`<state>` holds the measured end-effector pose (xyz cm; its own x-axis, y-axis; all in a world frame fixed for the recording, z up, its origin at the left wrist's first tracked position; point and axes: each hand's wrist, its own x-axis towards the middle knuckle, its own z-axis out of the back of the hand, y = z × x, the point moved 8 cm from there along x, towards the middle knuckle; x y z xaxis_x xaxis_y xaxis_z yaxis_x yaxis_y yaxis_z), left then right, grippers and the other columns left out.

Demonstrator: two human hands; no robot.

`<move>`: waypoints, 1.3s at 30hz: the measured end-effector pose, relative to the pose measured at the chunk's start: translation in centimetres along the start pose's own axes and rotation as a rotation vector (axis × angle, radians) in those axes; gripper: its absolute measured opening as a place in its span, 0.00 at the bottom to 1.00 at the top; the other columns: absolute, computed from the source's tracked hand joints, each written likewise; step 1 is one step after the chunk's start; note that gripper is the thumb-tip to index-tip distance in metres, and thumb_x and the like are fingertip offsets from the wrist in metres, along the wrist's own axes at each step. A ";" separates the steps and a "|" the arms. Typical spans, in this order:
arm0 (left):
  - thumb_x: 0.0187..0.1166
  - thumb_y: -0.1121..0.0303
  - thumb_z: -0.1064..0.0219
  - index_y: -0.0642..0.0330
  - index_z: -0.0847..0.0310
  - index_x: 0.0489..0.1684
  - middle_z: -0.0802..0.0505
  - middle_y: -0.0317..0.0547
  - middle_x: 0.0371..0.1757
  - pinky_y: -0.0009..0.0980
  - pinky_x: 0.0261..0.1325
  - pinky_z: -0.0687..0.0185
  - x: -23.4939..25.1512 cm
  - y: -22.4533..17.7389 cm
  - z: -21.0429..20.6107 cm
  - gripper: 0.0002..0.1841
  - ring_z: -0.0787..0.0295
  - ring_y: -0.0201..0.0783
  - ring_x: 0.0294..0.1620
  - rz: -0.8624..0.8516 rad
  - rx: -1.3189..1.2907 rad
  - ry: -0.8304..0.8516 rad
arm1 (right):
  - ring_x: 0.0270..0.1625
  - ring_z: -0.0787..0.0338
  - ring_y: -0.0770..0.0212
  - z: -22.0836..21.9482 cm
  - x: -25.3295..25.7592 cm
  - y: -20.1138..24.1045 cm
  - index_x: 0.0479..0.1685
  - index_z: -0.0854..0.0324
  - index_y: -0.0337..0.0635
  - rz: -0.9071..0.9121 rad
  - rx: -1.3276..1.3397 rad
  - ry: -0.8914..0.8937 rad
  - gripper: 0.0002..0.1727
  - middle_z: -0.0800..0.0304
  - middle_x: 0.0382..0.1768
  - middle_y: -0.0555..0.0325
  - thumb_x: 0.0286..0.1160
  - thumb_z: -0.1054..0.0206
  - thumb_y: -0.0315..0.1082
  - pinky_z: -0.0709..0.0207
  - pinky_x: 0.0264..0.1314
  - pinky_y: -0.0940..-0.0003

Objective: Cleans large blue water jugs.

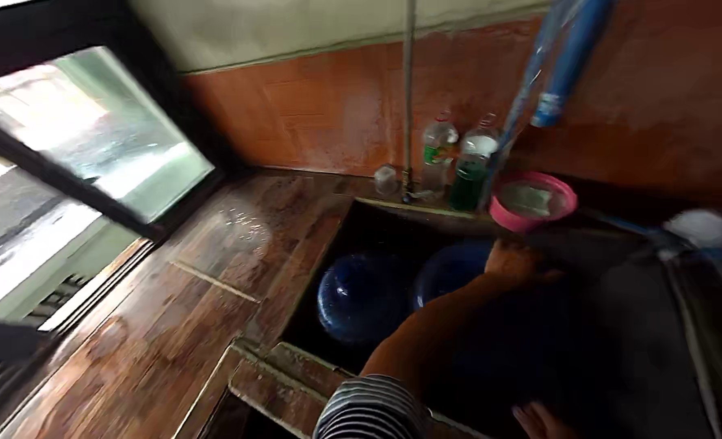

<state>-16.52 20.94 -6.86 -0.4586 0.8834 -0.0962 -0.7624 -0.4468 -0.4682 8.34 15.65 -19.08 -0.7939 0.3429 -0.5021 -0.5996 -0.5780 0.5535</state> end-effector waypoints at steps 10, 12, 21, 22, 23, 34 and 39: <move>0.77 0.39 0.36 0.62 0.25 0.80 0.30 0.67 0.86 0.75 0.84 0.54 -10.8 -0.5 -3.9 0.40 0.41 0.70 0.89 0.001 0.206 -0.334 | 0.64 0.11 0.34 -3.1 -2.2 3.0 0.51 0.11 0.30 0.159 -0.019 -0.295 0.18 0.09 0.53 0.33 0.84 0.37 0.39 0.29 0.76 0.38; 0.79 0.39 0.38 0.75 0.33 0.82 0.37 0.79 0.87 0.78 0.82 0.56 -11.6 4.4 -1.3 0.46 0.48 0.79 0.89 0.241 0.235 -0.451 | 0.60 0.10 0.35 -3.0 -2.8 3.2 0.47 0.10 0.30 0.181 0.014 -0.424 0.16 0.08 0.49 0.35 0.82 0.36 0.37 0.30 0.77 0.36; 0.76 0.43 0.34 0.74 0.45 0.89 0.47 0.80 0.90 0.82 0.80 0.62 -10.8 5.3 -0.6 0.49 0.56 0.79 0.91 0.086 0.254 -0.403 | 0.61 0.11 0.37 -4.6 -7.3 4.9 0.42 0.11 0.32 0.361 0.240 -0.683 0.10 0.09 0.48 0.37 0.72 0.30 0.31 0.29 0.78 0.40; 0.81 0.43 0.37 0.74 0.47 0.90 0.47 0.80 0.90 0.78 0.82 0.61 -10.0 6.7 0.4 0.48 0.58 0.76 0.92 0.234 0.221 -0.421 | 0.64 0.12 0.36 -4.9 -7.8 5.0 0.44 0.11 0.32 0.360 0.253 -0.649 0.10 0.10 0.50 0.36 0.74 0.31 0.32 0.31 0.80 0.40; 0.84 0.41 0.42 0.71 0.48 0.91 0.45 0.77 0.91 0.75 0.85 0.62 -9.1 7.9 1.1 0.46 0.57 0.73 0.93 0.401 0.175 -0.419 | 0.67 0.14 0.35 -5.1 -8.2 5.0 0.46 0.11 0.31 0.354 0.262 -0.608 0.11 0.10 0.53 0.35 0.75 0.32 0.32 0.35 0.82 0.39; 0.89 0.65 0.43 0.76 0.11 0.50 0.08 0.67 0.58 0.55 0.79 0.35 -6.1 -2.4 -2.3 0.19 0.15 0.58 0.66 -0.078 -0.165 -0.251 | 0.68 0.15 0.32 -3.4 -12.1 4.0 0.52 0.11 0.30 0.286 0.267 -0.456 0.14 0.12 0.59 0.31 0.80 0.36 0.33 0.34 0.80 0.38; 0.70 0.44 0.26 0.75 0.42 0.87 0.53 0.83 0.91 0.74 0.87 0.73 -9.7 -3.3 -5.9 0.51 0.67 0.79 0.92 0.163 0.212 -0.347 | 0.62 0.12 0.35 -2.4 -12.2 2.3 0.49 0.09 0.32 0.281 0.282 -0.590 0.13 0.09 0.53 0.35 0.76 0.33 0.33 0.29 0.74 0.38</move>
<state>-6.87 14.66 -9.62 -0.6792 0.7154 0.1640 -0.7277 -0.6272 -0.2776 16.90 8.34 -13.27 -0.7966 0.5986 0.0842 -0.3042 -0.5173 0.7999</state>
